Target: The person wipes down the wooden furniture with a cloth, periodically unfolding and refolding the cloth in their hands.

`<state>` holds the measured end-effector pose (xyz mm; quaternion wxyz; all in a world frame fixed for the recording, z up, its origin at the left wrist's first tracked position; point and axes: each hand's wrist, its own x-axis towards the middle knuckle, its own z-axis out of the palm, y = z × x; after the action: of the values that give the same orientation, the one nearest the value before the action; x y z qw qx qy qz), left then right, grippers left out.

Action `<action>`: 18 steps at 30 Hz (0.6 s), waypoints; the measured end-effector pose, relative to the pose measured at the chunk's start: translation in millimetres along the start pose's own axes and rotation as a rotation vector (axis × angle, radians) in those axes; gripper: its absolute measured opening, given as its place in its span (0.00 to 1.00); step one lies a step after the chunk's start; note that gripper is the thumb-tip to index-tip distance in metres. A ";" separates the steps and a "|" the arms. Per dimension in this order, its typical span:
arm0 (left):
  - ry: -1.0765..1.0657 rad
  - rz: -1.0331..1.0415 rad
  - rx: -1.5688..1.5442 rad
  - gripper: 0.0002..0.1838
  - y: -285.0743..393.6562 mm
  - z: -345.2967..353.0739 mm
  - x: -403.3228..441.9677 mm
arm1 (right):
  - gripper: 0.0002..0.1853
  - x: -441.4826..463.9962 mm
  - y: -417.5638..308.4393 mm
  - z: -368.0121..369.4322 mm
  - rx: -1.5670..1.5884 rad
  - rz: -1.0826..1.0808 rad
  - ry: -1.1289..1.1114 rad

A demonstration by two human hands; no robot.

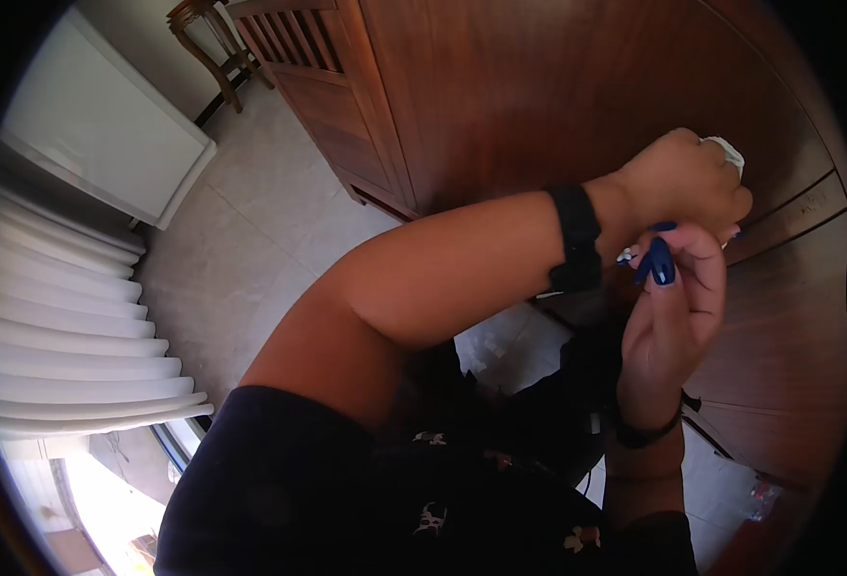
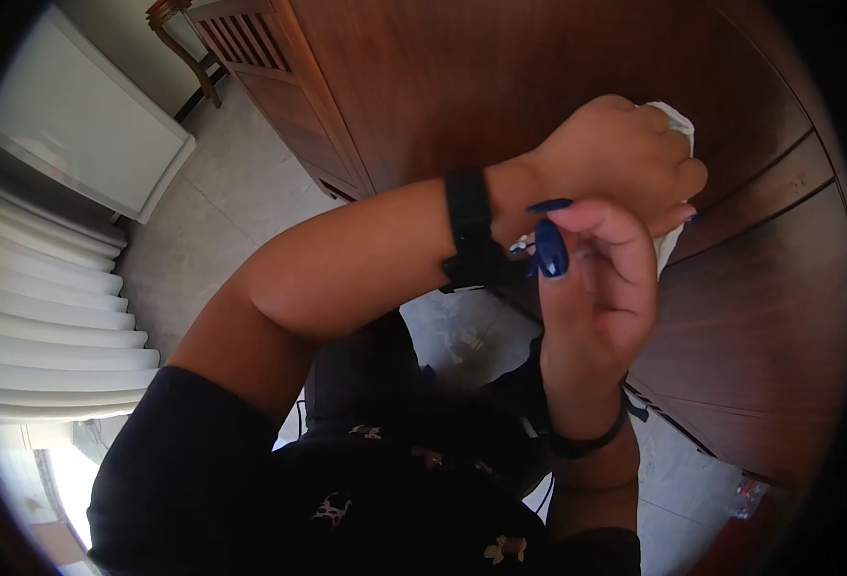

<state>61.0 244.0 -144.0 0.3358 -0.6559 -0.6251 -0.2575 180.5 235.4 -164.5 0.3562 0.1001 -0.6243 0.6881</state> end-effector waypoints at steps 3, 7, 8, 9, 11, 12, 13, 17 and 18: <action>-0.033 0.008 -0.012 0.13 -1.7 -8.9 -2.3 | 0.12 6.9 -5.4 11.5 0.023 0.105 0.018; 0.024 -0.008 -0.058 0.11 -4.9 -6.7 -5.8 | 0.12 11.8 -1.9 8.7 0.049 0.114 0.014; 0.028 -0.009 -0.069 0.11 -5.2 -7.1 -5.7 | 0.12 12.5 -0.8 7.2 0.069 0.119 -0.001; 0.031 -0.009 -0.080 0.10 -5.0 -8.9 -5.4 | 0.12 12.6 -0.9 6.7 0.067 0.121 0.003; 0.046 -0.004 -0.118 0.10 -5.8 -12.5 -5.4 | 0.12 14.0 -1.9 7.6 0.080 0.145 0.002; 0.018 -0.016 -0.096 0.11 -4.0 -16.8 -4.8 | 0.12 14.0 -2.7 9.0 0.078 0.146 0.003; -0.011 -0.029 -0.073 0.12 -3.3 -18.6 -4.7 | 0.12 14.1 -2.8 10.9 0.076 0.141 0.009; -0.009 -0.035 -0.080 0.12 -4.5 -13.3 -4.1 | 0.10 14.1 1.2 9.0 0.201 0.094 -0.027; 0.038 -0.021 -0.120 0.11 -6.6 -9.1 -4.1 | 0.10 14.0 1.7 9.4 0.202 0.095 -0.027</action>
<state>54.8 234.3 -140.4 0.3050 -0.6632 -0.6090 -0.3104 166.4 231.8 -155.8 0.3027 0.1151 -0.5603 0.7623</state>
